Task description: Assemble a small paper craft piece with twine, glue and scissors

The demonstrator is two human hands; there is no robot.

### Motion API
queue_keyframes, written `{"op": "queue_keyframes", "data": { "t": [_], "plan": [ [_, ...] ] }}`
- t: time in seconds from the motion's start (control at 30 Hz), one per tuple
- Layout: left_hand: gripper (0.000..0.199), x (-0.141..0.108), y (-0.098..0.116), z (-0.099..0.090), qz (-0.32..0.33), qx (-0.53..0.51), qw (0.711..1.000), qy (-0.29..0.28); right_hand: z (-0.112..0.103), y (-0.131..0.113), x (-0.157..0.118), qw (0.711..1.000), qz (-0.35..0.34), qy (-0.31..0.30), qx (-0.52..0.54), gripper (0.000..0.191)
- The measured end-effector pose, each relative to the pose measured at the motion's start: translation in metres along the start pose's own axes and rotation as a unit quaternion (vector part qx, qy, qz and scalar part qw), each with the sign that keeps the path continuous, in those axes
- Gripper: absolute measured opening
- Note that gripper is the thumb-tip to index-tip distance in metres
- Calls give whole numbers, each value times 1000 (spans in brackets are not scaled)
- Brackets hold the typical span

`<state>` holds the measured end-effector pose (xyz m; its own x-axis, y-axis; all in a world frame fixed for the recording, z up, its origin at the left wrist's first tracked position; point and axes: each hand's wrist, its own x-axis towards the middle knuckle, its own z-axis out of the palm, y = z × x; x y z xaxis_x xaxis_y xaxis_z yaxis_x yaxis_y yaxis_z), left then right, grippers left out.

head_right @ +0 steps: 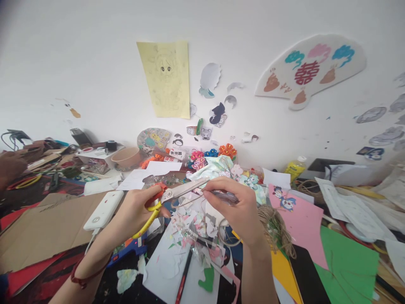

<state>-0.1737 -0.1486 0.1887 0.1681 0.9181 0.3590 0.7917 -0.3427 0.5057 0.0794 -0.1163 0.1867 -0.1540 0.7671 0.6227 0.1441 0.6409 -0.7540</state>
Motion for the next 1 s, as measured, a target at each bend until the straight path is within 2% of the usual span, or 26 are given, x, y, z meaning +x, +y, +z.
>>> {"op": "queue_keyframes", "data": {
  "t": [0.1,0.23,0.3,0.37,0.47,0.53,0.6,0.67,0.7,0.8,0.9,1.0],
  "plan": [
    [30,2,-1,3,-46,-107,993,31,1,1,0,999,27,12,20,6],
    [41,8,3,12,-105,-278,952,73,4,3,0,997,63,29,33,1],
    [48,11,10,17,-106,-360,925,51,6,4,1,996,68,35,37,2],
    [47,16,20,21,-108,-412,905,14,9,5,2,996,67,37,46,1],
    [42,24,35,19,-120,-450,885,18,10,12,5,994,79,33,71,4],
    [40,32,41,13,-121,-436,891,47,9,19,7,991,97,38,87,6],
    [36,42,43,6,-102,-384,914,84,7,26,10,988,116,43,93,9],
    [33,53,41,-1,-60,-340,931,119,6,31,12,984,141,13,106,13],
    [31,58,41,-4,-42,-325,937,118,5,33,13,981,155,-10,118,15],
    [30,70,41,-8,8,-308,949,65,6,33,6,967,183,-69,161,17],
    [26,73,47,-5,43,-267,963,6,11,31,-15,950,186,-101,228,21],
    [20,67,55,2,81,-239,967,-35,19,31,-51,934,213,-119,261,42]
  ]
}}
